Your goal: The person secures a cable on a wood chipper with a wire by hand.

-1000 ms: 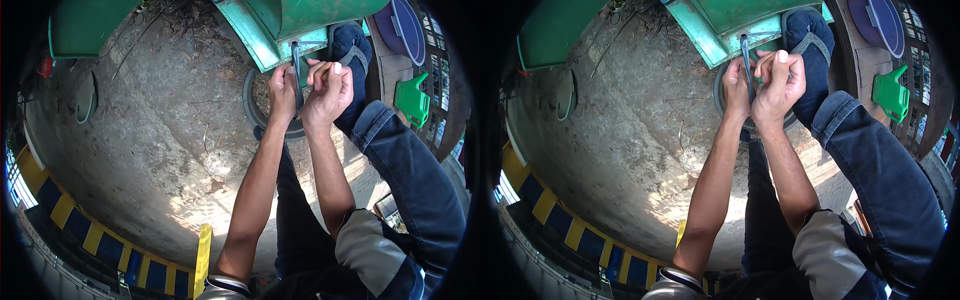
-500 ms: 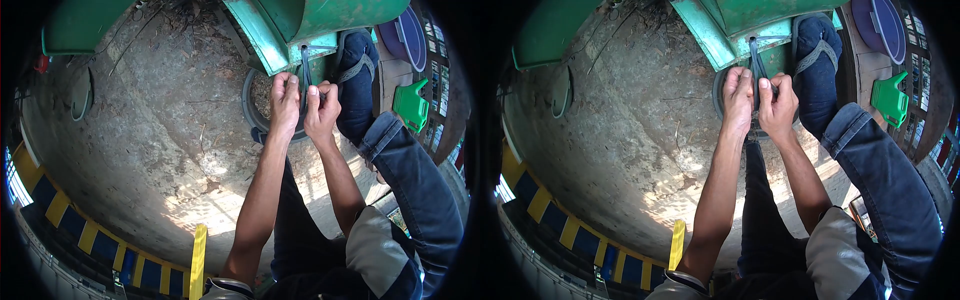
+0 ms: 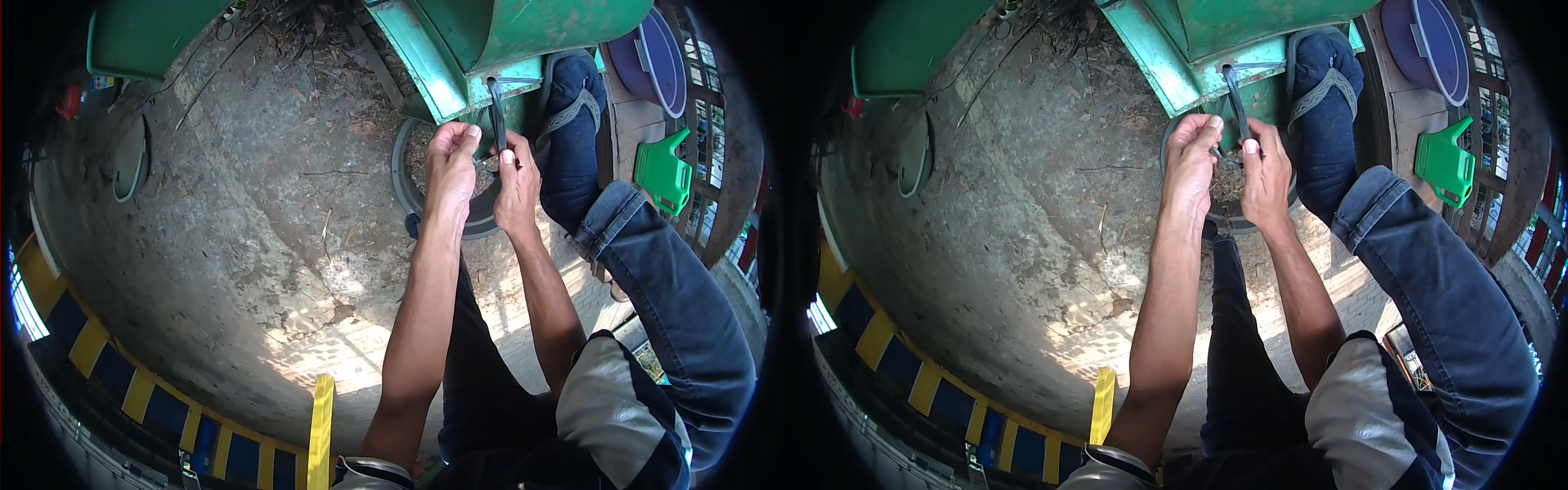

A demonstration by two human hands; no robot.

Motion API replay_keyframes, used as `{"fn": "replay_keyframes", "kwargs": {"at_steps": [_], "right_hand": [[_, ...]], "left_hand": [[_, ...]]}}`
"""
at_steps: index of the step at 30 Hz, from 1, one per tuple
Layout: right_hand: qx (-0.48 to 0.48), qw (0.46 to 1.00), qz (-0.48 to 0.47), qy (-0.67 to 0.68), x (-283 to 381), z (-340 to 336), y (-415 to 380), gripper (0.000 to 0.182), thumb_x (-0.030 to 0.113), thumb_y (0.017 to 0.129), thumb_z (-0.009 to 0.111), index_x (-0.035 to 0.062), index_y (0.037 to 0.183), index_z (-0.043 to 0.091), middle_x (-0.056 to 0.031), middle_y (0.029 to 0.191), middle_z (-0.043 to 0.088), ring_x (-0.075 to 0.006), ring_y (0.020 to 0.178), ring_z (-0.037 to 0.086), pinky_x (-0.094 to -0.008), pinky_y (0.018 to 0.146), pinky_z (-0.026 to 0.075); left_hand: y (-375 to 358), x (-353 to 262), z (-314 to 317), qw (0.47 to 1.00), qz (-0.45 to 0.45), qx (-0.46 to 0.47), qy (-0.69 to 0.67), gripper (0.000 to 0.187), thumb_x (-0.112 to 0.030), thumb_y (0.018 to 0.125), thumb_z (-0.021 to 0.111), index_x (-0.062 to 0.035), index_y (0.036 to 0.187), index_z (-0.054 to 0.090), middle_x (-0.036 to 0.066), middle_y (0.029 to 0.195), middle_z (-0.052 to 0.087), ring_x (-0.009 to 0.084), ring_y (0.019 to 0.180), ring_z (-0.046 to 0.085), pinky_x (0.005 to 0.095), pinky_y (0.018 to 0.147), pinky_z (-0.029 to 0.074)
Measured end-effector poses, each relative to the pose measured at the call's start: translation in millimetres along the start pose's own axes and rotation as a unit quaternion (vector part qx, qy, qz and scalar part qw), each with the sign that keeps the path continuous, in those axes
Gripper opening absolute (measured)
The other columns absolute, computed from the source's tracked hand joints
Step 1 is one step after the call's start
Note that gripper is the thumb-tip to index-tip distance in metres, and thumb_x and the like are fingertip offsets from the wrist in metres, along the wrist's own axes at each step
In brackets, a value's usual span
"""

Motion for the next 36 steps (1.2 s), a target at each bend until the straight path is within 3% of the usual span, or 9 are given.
{"fn": "replay_keyframes", "kwargs": {"at_steps": [2, 4, 8, 10, 16, 20, 22, 26, 36], "right_hand": [[0.045, 0.999, 0.016, 0.012, -17.3, 2.5, -10.3, 0.032, 0.020, 0.109, 0.048, -0.0019, 0.130, 0.057, -0.0200, 0.101, 0.066, -0.0310, 0.088, 0.066, -0.0410, 0.080, 0.051], [-0.042, 0.996, -0.078, -0.005, -23.3, 1.6, -29.4, 0.029, 0.013, 0.108, 0.048, -0.0005, 0.133, 0.055, -0.0183, 0.100, 0.067, -0.0282, 0.087, 0.066, -0.0386, 0.078, 0.052], [-0.104, 0.993, -0.052, 0.002, -65.9, 17.6, -89.4, 0.028, 0.000, 0.103, 0.056, -0.0026, 0.131, 0.055, -0.0151, 0.092, 0.063, -0.0227, 0.080, 0.063, -0.0343, 0.071, 0.051], [-0.015, 0.998, 0.004, -0.058, -50.7, 28.6, -95.0, 0.030, -0.004, 0.095, 0.060, -0.0020, 0.125, 0.058, -0.0152, 0.085, 0.055, -0.0282, 0.074, 0.059, -0.0367, 0.070, 0.050], [0.029, 0.993, 0.025, -0.107, -83.8, 10.7, -96.1, 0.041, -0.007, 0.082, 0.062, 0.0014, 0.121, 0.059, -0.0128, 0.085, 0.057, -0.0304, 0.076, 0.061, -0.0390, 0.070, 0.050], [0.051, 0.981, 0.030, -0.183, -106.1, 6.0, -93.3, 0.026, 0.014, 0.089, 0.071, 0.0042, 0.109, 0.058, -0.0124, 0.084, 0.063, -0.0339, 0.073, 0.066, -0.0441, 0.067, 0.052], [0.079, 0.980, 0.081, -0.164, -131.4, 10.4, -103.3, 0.036, 0.027, 0.088, 0.076, 0.0048, 0.111, 0.058, -0.0153, 0.086, 0.069, -0.0384, 0.077, 0.069, -0.0467, 0.068, 0.053], [0.063, 0.986, 0.113, -0.100, -149.5, 17.0, -114.6, 0.034, 0.027, 0.087, 0.076, 0.0047, 0.109, 0.063, -0.0181, 0.087, 0.071, -0.0420, 0.081, 0.070, -0.0485, 0.070, 0.053], [0.024, 0.991, 0.131, 0.018, -176.5, 28.3, -132.7, 0.029, 0.025, 0.086, 0.076, 0.0044, 0.104, 0.066, -0.0182, 0.086, 0.071, -0.0421, 0.081, 0.070, -0.0490, 0.070, 0.053]], "left_hand": [[-4.9, -11.4, -0.9, 0.999, -0.027, -0.023, 0.038, 0.009, -0.016, 0.103, 0.065, -0.0078, 0.103, 0.068, -0.003, 0.091, 0.064, 0.0066, 0.083, 0.055, 0.0233, 0.074, 0.038], [-4.6, -9.7, -0.6, 0.998, -0.033, -0.023, 0.038, 0.008, -0.014, 0.103, 0.065, -0.0068, 0.103, 0.068, -0.003, 0.092, 0.064, 0.0069, 0.084, 0.054, 0.0249, 0.076, 0.039], [-4.9, -6.5, 8.8, 0.999, -0.011, -0.034, 0.035, 0.012, -0.013, 0.104, 0.063, -0.0033, 0.099, 0.067, -0.001, 0.090, 0.063, 0.0074, 0.086, 0.053, 0.0248, 0.081, 0.041], [-4.1, -2.8, 12.8, 0.999, -0.004, -0.042, 0.012, 0.014, -0.015, 0.104, 0.064, -0.0029, 0.098, 0.067, -0.001, 0.089, 0.062, 0.0073, 0.086, 0.053, 0.0255, 0.080, 0.042], [-3.3, 12.7, 31.4, 0.990, 0.015, -0.133, 0.035, 0.014, -0.013, 0.105, 0.057, -0.0012, 0.097, 0.060, 0.003, 0.085, 0.062, 0.0135, 0.074, 0.055, 0.0327, 0.076, 0.048], [5.3, 22.3, 50.6, 0.985, 0.090, -0.142, -0.044, 0.012, -0.013, 0.108, 0.048, -0.0022, 0.108, 0.053, 0.008, 0.087, 0.060, 0.0167, 0.073, 0.055, 0.0349, 0.079, 0.051], [8.4, 29.7, 54.4, 0.978, 0.062, -0.125, -0.157, 0.012, -0.018, 0.110, 0.048, -0.0067, 0.107, 0.050, 0.002, 0.083, 0.050, 0.0097, 0.066, 0.046, 0.0296, 0.064, 0.042], [5.3, 19.6, 54.3, 0.970, 0.147, -0.194, 0.015, 0.015, -0.018, 0.109, 0.047, -0.0044, 0.101, 0.051, 0.002, 0.082, 0.048, 0.0122, 0.071, 0.047, 0.0324, 0.067, 0.042], [5.6, 17.2, 53.2, 0.961, 0.194, -0.196, 0.033, 0.015, -0.012, 0.107, 0.048, -0.0019, 0.096, 0.051, 0.003, 0.078, 0.049, 0.0120, 0.070, 0.047, 0.0331, 0.066, 0.042]]}}
Point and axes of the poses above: each hand's wrist, its own y-axis towards the middle knuckle, its own z-axis out of the palm, x = y × z, the point moved 5 cm from there along y, towards the middle knuckle
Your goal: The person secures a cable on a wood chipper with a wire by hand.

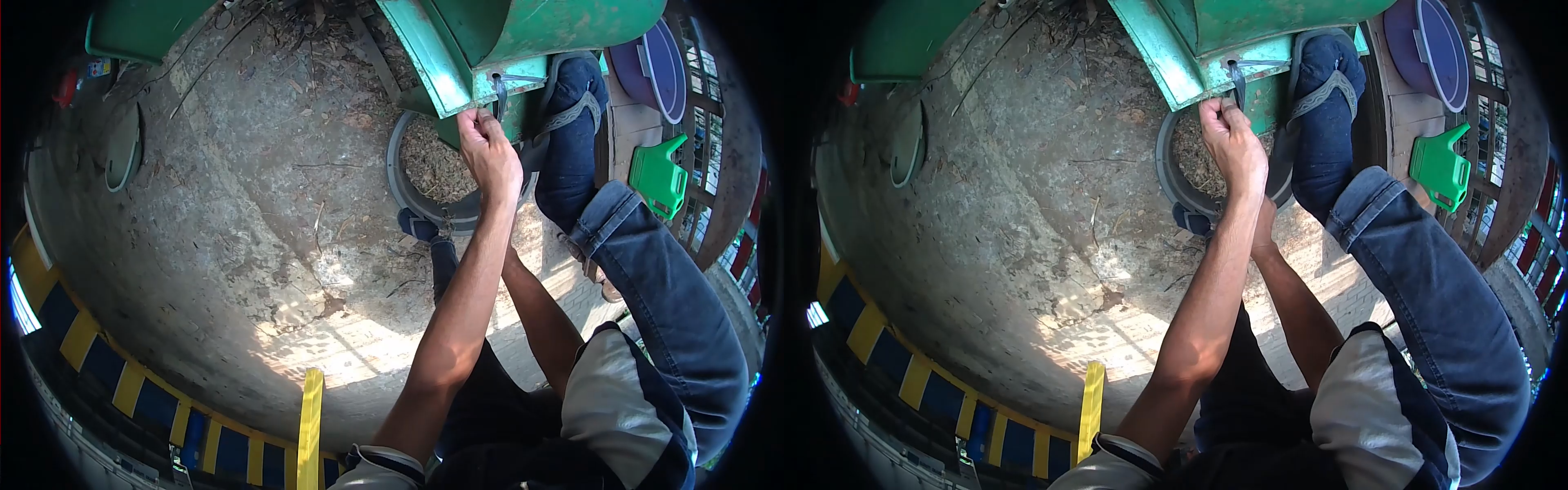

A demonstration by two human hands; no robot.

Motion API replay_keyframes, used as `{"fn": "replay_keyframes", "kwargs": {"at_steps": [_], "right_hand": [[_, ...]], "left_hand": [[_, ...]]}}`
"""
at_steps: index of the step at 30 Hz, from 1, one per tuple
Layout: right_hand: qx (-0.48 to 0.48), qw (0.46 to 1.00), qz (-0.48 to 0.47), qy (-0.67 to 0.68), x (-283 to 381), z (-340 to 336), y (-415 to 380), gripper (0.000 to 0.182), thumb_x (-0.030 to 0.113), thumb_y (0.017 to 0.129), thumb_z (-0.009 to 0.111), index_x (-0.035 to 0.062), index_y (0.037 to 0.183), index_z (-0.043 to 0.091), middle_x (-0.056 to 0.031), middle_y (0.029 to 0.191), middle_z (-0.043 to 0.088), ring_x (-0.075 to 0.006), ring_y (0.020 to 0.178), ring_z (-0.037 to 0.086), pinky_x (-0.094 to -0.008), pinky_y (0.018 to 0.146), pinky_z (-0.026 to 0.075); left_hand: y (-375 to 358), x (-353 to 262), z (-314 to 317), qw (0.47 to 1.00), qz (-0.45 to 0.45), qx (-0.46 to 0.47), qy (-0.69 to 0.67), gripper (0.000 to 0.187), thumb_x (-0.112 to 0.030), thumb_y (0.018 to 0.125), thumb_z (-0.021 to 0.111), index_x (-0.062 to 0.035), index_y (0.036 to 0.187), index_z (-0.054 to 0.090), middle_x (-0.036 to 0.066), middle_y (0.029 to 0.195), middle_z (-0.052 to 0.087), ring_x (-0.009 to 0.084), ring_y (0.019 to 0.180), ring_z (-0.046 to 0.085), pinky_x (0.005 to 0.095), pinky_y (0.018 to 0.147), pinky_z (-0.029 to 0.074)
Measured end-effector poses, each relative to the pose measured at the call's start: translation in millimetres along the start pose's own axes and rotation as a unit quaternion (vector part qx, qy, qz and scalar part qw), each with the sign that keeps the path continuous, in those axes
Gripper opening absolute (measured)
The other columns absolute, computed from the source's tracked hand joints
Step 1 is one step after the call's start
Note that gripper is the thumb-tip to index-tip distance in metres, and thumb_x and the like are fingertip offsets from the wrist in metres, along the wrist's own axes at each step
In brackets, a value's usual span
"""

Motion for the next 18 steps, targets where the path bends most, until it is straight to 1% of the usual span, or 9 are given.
{"fn": "replay_keyframes", "kwargs": {"at_steps": [2, 6, 7, 9, 10, 12, 15, 17, 18], "right_hand": [[-0.007, 1.000, 0.002, 0.025, -2.9, 0.9, -0.9, 0.028, 0.025, 0.086, 0.076, 0.0044, 0.103, 0.067, -0.0182, 0.086, 0.071, -0.0421, 0.081, 0.070, -0.0491, 0.070, 0.053], [-0.019, 0.997, 0.002, 0.076, 0.4, 0.9, -0.5, 0.027, 0.024, 0.085, 0.076, 0.0042, 0.101, 0.068, -0.0183, 0.085, 0.071, -0.0421, 0.082, 0.070, -0.0493, 0.071, 0.053], [-0.020, 0.997, 0.001, 0.077, 14.1, 0.0, 2.7, 0.027, 0.024, 0.085, 0.076, 0.0042, 0.101, 0.068, -0.0183, 0.085, 0.071, -0.0421, 0.082, 0.070, -0.0493, 0.071, 0.053], [-0.017, 1.000, -0.007, 0.013, 32.7, -4.1, 5.5, 0.019, 0.021, 0.084, 0.075, 0.0040, 0.091, 0.070, -0.0191, 0.084, 0.072, -0.0423, 0.082, 0.070, -0.0501, 0.071, 0.053], [-0.017, 1.000, -0.008, 0.014, 36.3, -3.4, 6.7, 0.019, 0.021, 0.084, 0.075, 0.0040, 0.091, 0.070, -0.0191, 0.084, 0.072, -0.0423, 0.082, 0.070, -0.0501, 0.071, 0.053], [-0.012, 0.999, -0.026, -0.025, 40.8, -1.7, 6.0, 0.015, 0.018, 0.084, 0.075, 0.0035, 0.086, 0.071, -0.0183, 0.079, 0.072, -0.0379, 0.076, 0.071, -0.0471, 0.068, 0.053], [0.011, 0.999, -0.014, -0.045, 35.7, 1.8, 7.1, 0.014, 0.017, 0.084, 0.075, 0.0033, 0.085, 0.071, -0.0177, 0.078, 0.071, -0.0362, 0.074, 0.071, -0.0461, 0.067, 0.053], [0.033, 0.997, -0.002, -0.066, 20.1, 3.7, 5.8, 0.014, 0.016, 0.084, 0.075, 0.0032, 0.084, 0.071, -0.0171, 0.077, 0.071, -0.0345, 0.072, 0.071, -0.0451, 0.066, 0.052], [0.044, 0.996, 0.003, -0.077, 12.3, 4.3, 5.2, 0.013, 0.016, 0.084, 0.075, 0.0031, 0.083, 0.071, -0.0168, 0.076, 0.071, -0.0336, 0.071, 0.071, -0.0446, 0.065, 0.052]], "left_hand": [[0.2, -2.3, -1.1, 1.000, 0.013, -0.004, 0.011, 0.015, -0.011, 0.107, 0.048, -0.0022, 0.095, 0.051, 0.001, 0.075, 0.047, 0.0116, 0.067, 0.045, 0.0325, 0.064, 0.041], [3.1, 7.8, -2.1, 1.000, 0.026, -0.002, 0.012, 0.015, -0.011, 0.107, 0.048, -0.0023, 0.095, 0.051, 0.001, 0.074, 0.047, 0.0111, 0.065, 0.044, 0.0323, 0.062, 0.040], [3.8, 9.2, -2.2, 1.000, 0.026, 0.003, 0.001, 0.015, -0.011, 0.107, 0.048, -0.0024, 0.095, 0.051, 0.001, 0.074, 0.047, 0.0108, 0.065, 0.044, 0.0321, 0.061, 0.040], [5.0, 10.5, -1.6, 1.000, 0.027, 0.008, -0.011, 0.015, -0.011, 0.107, 0.048, -0.0024, 0.095, 0.052, 0.001, 0.074, 0.046, 0.0105, 0.065, 0.044, 0.0319, 0.061, 0.040], [5.2, 10.4, -1.3, 1.000, 0.028, 0.010, 0.001, 0.015, -0.011, 0.107, 0.048, -0.0021, 0.096, 0.052, 0.002, 0.075, 0.047, 0.0110, 0.065, 0.044, 0.0326, 0.061, 0.040], [3.9, 6.8, -2.5, 0.999, 0.028, 0.011, 0.015, 0.014, -0.011, 0.106, 0.048, -0.0017, 0.097, 0.052, 0.002, 0.076, 0.047, 0.0116, 0.066, 0.044, 0.0332, 0.062, 0.040], [0.7, -6.8, -1.1, 0.999, 0.033, 0.006, 0.025, 0.014, -0.010, 0.105, 0.049, 0.0000, 0.097, 0.053, 0.005, 0.077, 0.048, 0.0146, 0.067, 0.045, 0.0360, 0.065, 0.041], [-0.5, -11.8, -0.7, 0.999, 0.026, -0.001, 0.037, 0.014, -0.010, 0.105, 0.049, 0.0016, 0.097, 0.053, 0.008, 0.079, 0.049, 0.0177, 0.069, 0.046, 0.0387, 0.068, 0.042], [-0.9, -13.4, -0.2, 0.999, 0.027, -0.001, 0.037, 0.014, -0.010, 0.105, 0.049, 0.0016, 0.097, 0.053, 0.008, 0.079, 0.049, 0.0177, 0.069, 0.046, 0.0387, 0.068, 0.042]]}}
Point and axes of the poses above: each hand's wrist, its own y-axis towards the middle knuckle, its own z-axis out of the palm, x = y × z, the point moved 5 cm from there along y, towards the middle knuckle
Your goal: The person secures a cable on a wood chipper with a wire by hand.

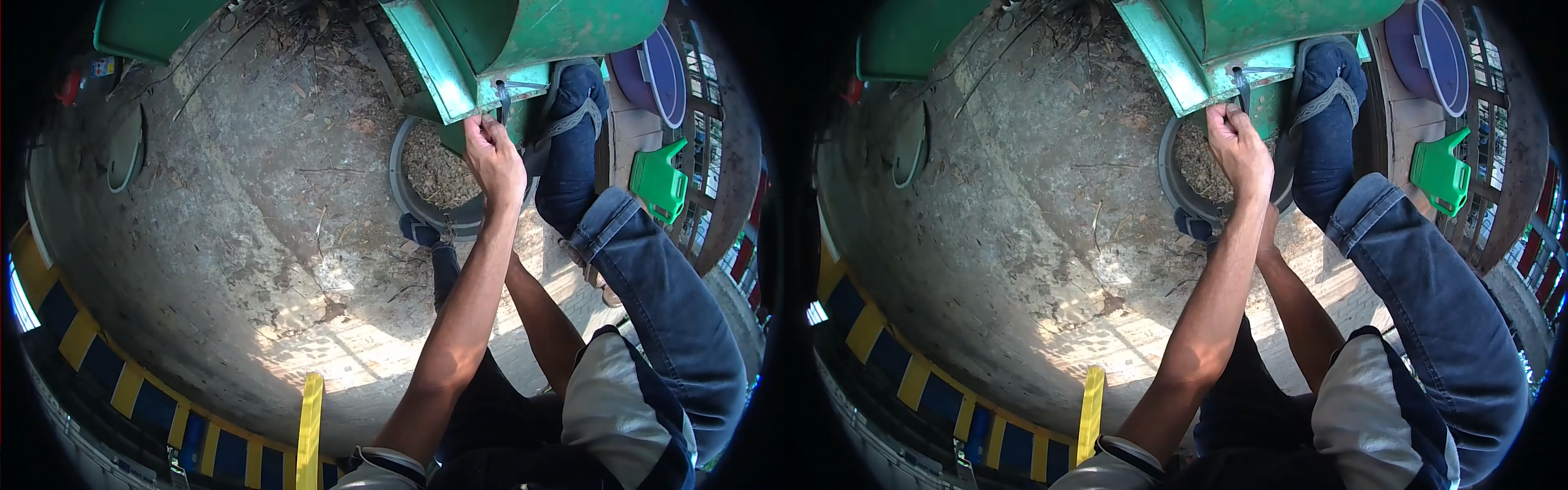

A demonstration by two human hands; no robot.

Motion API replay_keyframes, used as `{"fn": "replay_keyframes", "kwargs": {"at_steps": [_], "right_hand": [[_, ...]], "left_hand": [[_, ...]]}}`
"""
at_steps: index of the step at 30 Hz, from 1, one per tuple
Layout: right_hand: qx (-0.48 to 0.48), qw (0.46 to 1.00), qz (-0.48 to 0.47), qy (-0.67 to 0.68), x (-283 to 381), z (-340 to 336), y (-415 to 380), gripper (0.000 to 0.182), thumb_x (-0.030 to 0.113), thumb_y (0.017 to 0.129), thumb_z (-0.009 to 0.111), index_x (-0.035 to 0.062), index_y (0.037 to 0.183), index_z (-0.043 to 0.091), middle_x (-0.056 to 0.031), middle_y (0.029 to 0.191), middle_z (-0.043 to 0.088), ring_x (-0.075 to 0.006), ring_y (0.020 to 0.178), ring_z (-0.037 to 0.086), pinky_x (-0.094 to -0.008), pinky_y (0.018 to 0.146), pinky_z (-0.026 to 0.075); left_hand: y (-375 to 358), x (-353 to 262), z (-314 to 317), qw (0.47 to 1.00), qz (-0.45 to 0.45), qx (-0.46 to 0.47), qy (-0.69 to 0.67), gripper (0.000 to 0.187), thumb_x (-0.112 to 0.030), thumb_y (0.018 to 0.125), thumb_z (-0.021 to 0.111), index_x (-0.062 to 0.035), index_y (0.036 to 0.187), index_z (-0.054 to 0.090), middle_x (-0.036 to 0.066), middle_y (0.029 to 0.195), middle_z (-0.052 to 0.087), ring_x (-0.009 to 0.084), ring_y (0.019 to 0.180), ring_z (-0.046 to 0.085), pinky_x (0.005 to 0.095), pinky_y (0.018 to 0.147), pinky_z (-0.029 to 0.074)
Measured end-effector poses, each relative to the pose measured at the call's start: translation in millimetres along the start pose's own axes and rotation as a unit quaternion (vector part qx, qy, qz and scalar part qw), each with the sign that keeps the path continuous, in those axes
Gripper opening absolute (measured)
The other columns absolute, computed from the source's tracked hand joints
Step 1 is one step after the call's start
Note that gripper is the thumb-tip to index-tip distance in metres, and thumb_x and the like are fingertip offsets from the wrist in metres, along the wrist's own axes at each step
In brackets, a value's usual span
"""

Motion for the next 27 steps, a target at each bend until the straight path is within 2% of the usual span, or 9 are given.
{"fn": "replay_keyframes", "kwargs": {"at_steps": [4, 6, 10, 12, 20, 22, 24, 25, 27], "right_hand": [[0.035, 0.999, 0.016, -0.033, -19.7, 5.0, -2.4, 0.012, 0.014, 0.084, 0.075, 0.0029, 0.081, 0.071, -0.0158, 0.074, 0.071, -0.0310, 0.068, 0.070, -0.0431, 0.064, 0.052], [-0.010, 0.998, 0.033, 0.050, -19.3, 2.0, -2.7, 0.013, 0.012, 0.085, 0.075, 0.0028, 0.077, 0.071, -0.0134, 0.071, 0.071, -0.0256, 0.063, 0.068, -0.0404, 0.060, 0.051], [-0.001, 0.998, 0.041, 0.045, -26.4, 6.3, -3.2, 0.013, 0.012, 0.086, 0.074, 0.0034, 0.077, 0.072, -0.0121, 0.070, 0.071, -0.0257, 0.062, 0.068, -0.0408, 0.061, 0.051], [0.036, 0.999, 0.012, -0.020, -26.4, 9.1, -3.3, 0.008, 0.012, 0.089, 0.074, 0.0040, 0.088, 0.074, -0.0108, 0.074, 0.072, -0.0248, 0.067, 0.070, -0.0396, 0.063, 0.052], [0.018, 0.998, 0.050, -0.023, 23.0, 64.1, -101.3, 0.010, 0.013, 0.090, 0.073, 0.0046, 0.095, 0.074, -0.0109, 0.079, 0.073, -0.0242, 0.072, 0.071, -0.0394, 0.067, 0.053], [0.014, 0.998, 0.059, -0.020, 16.0, 62.2, -113.8, 0.011, 0.013, 0.090, 0.073, 0.0047, 0.097, 0.074, -0.0109, 0.080, 0.073, -0.0240, 0.074, 0.071, -0.0394, 0.068, 0.054], [0.008, 0.998, 0.065, -0.014, -30.3, 16.4, -74.5, 0.012, 0.014, 0.091, 0.073, 0.0049, 0.099, 0.074, -0.0109, 0.081, 0.074, -0.0238, 0.075, 0.072, -0.0393, 0.069, 0.054], [0.006, 0.997, 0.070, -0.011, -51.9, -4.5, -59.4, 0.013, 0.014, 0.091, 0.073, 0.0050, 0.100, 0.074, -0.0109, 0.082, 0.074, -0.0237, 0.076, 0.072, -0.0393, 0.069, 0.054], [0.006, 0.997, 0.072, -0.005, -43.4, -12.4, -89.9, 0.014, 0.014, 0.091, 0.073, 0.0052, 0.102, 0.074, -0.0110, 0.084, 0.074, -0.0236, 0.078, 0.072, -0.0392, 0.070, 0.054]], "left_hand": [[-2.4, 0.4, 1.6, 1.000, -0.013, -0.013, -0.010, 0.015, -0.011, 0.105, 0.049, 0.0020, 0.097, 0.053, 0.009, 0.079, 0.050, 0.0190, 0.070, 0.047, 0.0392, 0.070, 0.043], [-2.2, 1.5, 1.8, 1.000, -0.012, -0.017, -0.009, 0.015, -0.011, 0.104, 0.050, 0.0020, 0.097, 0.053, 0.009, 0.079, 0.050, 0.0190, 0.070, 0.047, 0.0391, 0.070, 0.043], [-2.2, 4.2, 2.0, 1.000, 0.000, -0.016, -0.015, 0.016, -0.011, 0.105, 0.049, 0.0019, 0.096, 0.053, 0.009, 0.079, 0.051, 0.0188, 0.070, 0.048, 0.0391, 0.070, 0.043], [-1.4, 5.7, 1.6, 1.000, 0.004, -0.017, -0.018, 0.016, -0.011, 0.105, 0.049, 0.0019, 0.095, 0.052, 0.009, 0.078, 0.051, 0.0187, 0.070, 0.047, 0.0391, 0.069, 0.043], [-0.5, 16.8, 2.1, 0.999, 0.043, -0.008, -0.009, 0.024, -0.017, 0.108, 0.050, 0.0014, 0.093, 0.051, 0.008, 0.071, 0.047, 0.0195, 0.064, 0.043, 0.0415, 0.064, 0.039], [-4.5, 22.5, 2.7, 0.996, 0.076, -0.012, 0.039, 0.028, -0.023, 0.109, 0.052, 0.0005, 0.095, 0.053, 0.014, 0.072, 0.055, 0.0261, 0.063, 0.052, 0.0453, 0.062, 0.041], [-24.3, 29.8, 2.0, 0.991, 0.045, 0.048, 0.119, 0.029, -0.026, 0.110, 0.050, -0.0010, 0.096, 0.054, 0.022, 0.076, 0.063, 0.0390, 0.066, 0.063, 0.0507, 0.062, 0.043], [-46.7, 46.0, -1.8, 0.981, 0.123, 0.079, 0.130, 0.026, -0.023, 0.110, 0.048, -0.0013, 0.098, 0.055, 0.026, 0.077, 0.064, 0.0487, 0.071, 0.065, 0.0549, 0.063, 0.044], [-81.0, 105.5, -28.2, 0.979, -0.004, 0.097, 0.182, 0.024, -0.021, 0.109, 0.049, 0.0006, 0.099, 0.056, 0.028, 0.079, 0.063, 0.0500, 0.074, 0.064, 0.0557, 0.064, 0.045]]}}
Point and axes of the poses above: each hand's wrist, its own y-axis towards the middle knuckle, its own z-axis out of the palm, x = y × z, the point moved 5 cm from there along y, towards the middle knuckle
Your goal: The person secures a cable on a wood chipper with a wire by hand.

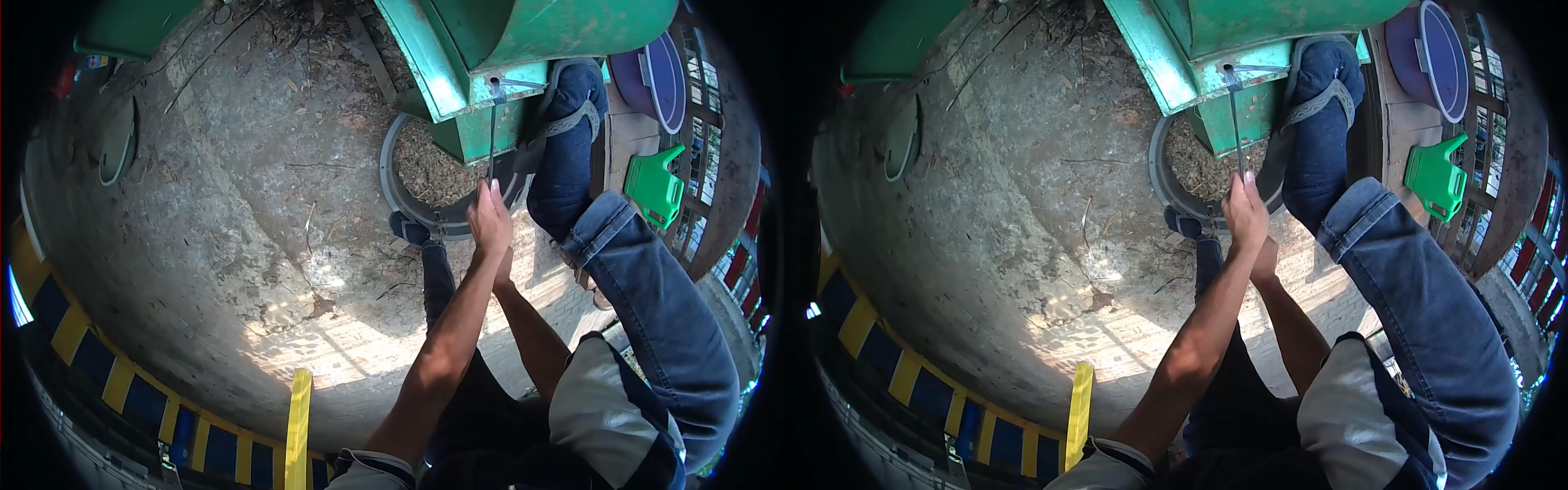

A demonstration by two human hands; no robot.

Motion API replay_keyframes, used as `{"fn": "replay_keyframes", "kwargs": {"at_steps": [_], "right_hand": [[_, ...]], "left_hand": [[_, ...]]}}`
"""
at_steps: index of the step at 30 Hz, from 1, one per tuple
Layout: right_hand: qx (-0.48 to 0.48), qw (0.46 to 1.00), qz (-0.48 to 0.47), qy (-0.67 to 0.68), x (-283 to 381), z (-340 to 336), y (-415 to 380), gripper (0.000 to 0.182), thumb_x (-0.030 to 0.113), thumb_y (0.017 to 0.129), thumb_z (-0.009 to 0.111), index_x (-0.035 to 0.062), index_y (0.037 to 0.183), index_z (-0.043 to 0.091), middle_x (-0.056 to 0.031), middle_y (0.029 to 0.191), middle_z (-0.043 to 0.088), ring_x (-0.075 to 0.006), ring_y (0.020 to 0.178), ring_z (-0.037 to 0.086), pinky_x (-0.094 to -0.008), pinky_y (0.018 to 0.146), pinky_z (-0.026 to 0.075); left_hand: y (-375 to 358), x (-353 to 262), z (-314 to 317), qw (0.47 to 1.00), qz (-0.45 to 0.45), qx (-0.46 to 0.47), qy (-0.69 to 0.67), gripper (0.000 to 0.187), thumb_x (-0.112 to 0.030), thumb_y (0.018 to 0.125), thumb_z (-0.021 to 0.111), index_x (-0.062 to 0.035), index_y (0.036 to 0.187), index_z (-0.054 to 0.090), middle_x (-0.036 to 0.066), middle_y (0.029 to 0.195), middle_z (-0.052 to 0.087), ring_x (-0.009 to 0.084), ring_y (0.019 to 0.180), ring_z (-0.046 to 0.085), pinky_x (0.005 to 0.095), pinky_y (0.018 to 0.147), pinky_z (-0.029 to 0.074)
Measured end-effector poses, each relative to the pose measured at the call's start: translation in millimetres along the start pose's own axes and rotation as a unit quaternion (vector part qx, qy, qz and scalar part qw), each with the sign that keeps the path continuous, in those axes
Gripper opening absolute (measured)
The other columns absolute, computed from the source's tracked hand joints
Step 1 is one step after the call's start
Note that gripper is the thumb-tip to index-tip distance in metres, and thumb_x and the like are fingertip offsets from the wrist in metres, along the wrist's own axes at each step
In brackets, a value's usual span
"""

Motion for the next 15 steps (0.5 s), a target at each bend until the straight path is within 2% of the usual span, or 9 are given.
{"fn": "replay_keyframes", "kwargs": {"at_steps": [1, 2, 4, 6, 7, 8, 10, 11, 15], "right_hand": [[0.002, 1.000, -0.001, 0.003, -15.8, 5.6, 7.4, 0.015, 0.014, 0.092, 0.072, 0.0053, 0.103, 0.074, -0.0110, 0.084, 0.075, -0.0235, 0.078, 0.072, -0.0392, 0.071, 0.054], [-0.036, 0.964, 0.112, 0.241, -36.1, 23.5, -1.7, 0.026, 0.020, 0.094, 0.073, 0.0082, 0.116, 0.072, -0.0115, 0.096, 0.076, -0.0227, 0.090, 0.073, -0.0404, 0.079, 0.055], [-0.027, 0.949, 0.147, 0.279, -61.6, 53.0, -21.2, 0.028, 0.022, 0.093, 0.074, 0.0077, 0.118, 0.071, -0.0120, 0.097, 0.076, -0.0234, 0.093, 0.073, -0.0414, 0.081, 0.055], [-0.011, 0.931, 0.164, 0.326, -63.6, 72.5, -13.8, 0.031, 0.024, 0.093, 0.075, 0.0071, 0.119, 0.071, -0.0125, 0.099, 0.076, -0.0241, 0.095, 0.073, -0.0425, 0.084, 0.055], [-0.004, 0.958, 0.137, 0.251, -59.1, 75.2, -13.4, 0.033, 0.026, 0.092, 0.074, 0.0053, 0.117, 0.070, -0.0145, 0.097, 0.076, -0.0282, 0.093, 0.073, -0.0443, 0.082, 0.055], [0.003, 0.979, 0.110, 0.174, -44.1, 73.2, -13.2, 0.034, 0.028, 0.092, 0.074, 0.0035, 0.115, 0.069, -0.0164, 0.095, 0.075, -0.0324, 0.091, 0.074, -0.0462, 0.079, 0.056], [0.020, 0.987, 0.098, 0.122, -41.7, 67.4, -15.9, 0.034, 0.029, 0.091, 0.074, 0.0032, 0.114, 0.069, -0.0174, 0.095, 0.075, -0.0339, 0.090, 0.073, -0.0469, 0.078, 0.056], [0.037, 0.994, 0.083, 0.067, -12.2, 53.4, -8.9, 0.034, 0.029, 0.091, 0.074, 0.0029, 0.113, 0.069, -0.0183, 0.094, 0.075, -0.0354, 0.089, 0.073, -0.0476, 0.077, 0.056], [0.102, 0.981, 0.002, -0.166, 3.6, 12.1, 18.5, 0.035, 0.031, 0.089, 0.074, 0.0018, 0.108, 0.068, -0.0220, 0.093, 0.074, -0.0414, 0.086, 0.072, -0.0504, 0.073, 0.055]], "left_hand": [[-8.3, 3.8, -9.9, 0.997, 0.067, -0.015, 0.026, 0.026, -0.022, 0.110, 0.048, 0.0008, 0.099, 0.056, 0.029, 0.080, 0.062, 0.0497, 0.075, 0.064, 0.0552, 0.064, 0.045], [-4.7, 6.3, -14.7, 0.998, 0.052, -0.005, 0.024, 0.028, -0.023, 0.110, 0.047, 0.0010, 0.100, 0.057, 0.029, 0.079, 0.061, 0.0502, 0.074, 0.063, 0.0549, 0.064, 0.045], [-9.5, 14.7, -21.6, 0.999, 0.032, 0.016, 0.025, 0.029, -0.024, 0.110, 0.047, 0.0012, 0.100, 0.057, 0.028, 0.077, 0.061, 0.0508, 0.073, 0.061, 0.0547, 0.065, 0.045], [12.1, 13.1, -27.1, 0.995, 0.076, -0.012, 0.056, 0.030, -0.027, 0.110, 0.047, 0.0000, 0.102, 0.058, 0.021, 0.074, 0.059, 0.0411, 0.067, 0.060, 0.0487, 0.063, 0.044], [14.1, 11.3, -30.3, 0.995, 0.076, -0.016, 0.059, 0.030, -0.027, 0.110, 0.047, 0.0000, 0.102, 0.058, 0.021, 0.074, 0.059, 0.0411, 0.067, 0.060, 0.0487, 0.063, 0.044], [15.7, -2.8, -33.7, 0.997, 0.076, 0.001, -0.011, 0.029, -0.028, 0.110, 0.047, -0.0011, 0.104, 0.058, 0.016, 0.074, 0.057, 0.0331, 0.066, 0.058, 0.0447, 0.064, 0.044], [17.2, -33.8, -37.1, 0.990, 0.062, 0.043, -0.118, 0.029, -0.031, 0.111, 0.047, -0.0034, 0.109, 0.057, 0.005, 0.077, 0.052, 0.0179, 0.068, 0.051, 0.0350, 0.066, 0.042], [16.2, -44.2, -36.8, 0.984, 0.048, 0.067, -0.156, 0.029, -0.032, 0.111, 0.047, -0.0047, 0.113, 0.056, 0.001, 0.081, 0.048, 0.0108, 0.072, 0.045, 0.0293, 0.068, 0.040], [32.6, -59.1, -20.2, 0.972, 0.087, 0.042, -0.217, 0.031, -0.033, 0.113, 0.044, -0.0048, 0.116, 0.056, 0.000, 0.081, 0.046, 0.0087, 0.072, 0.043, 0.0274, 0.067, 0.038]]}}
Point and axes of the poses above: each hand's wrist, its own y-axis towards the middle knuckle, its own z-axis out of the palm, x = y × z, the point moved 5 cm from there along y, towards the middle knuckle
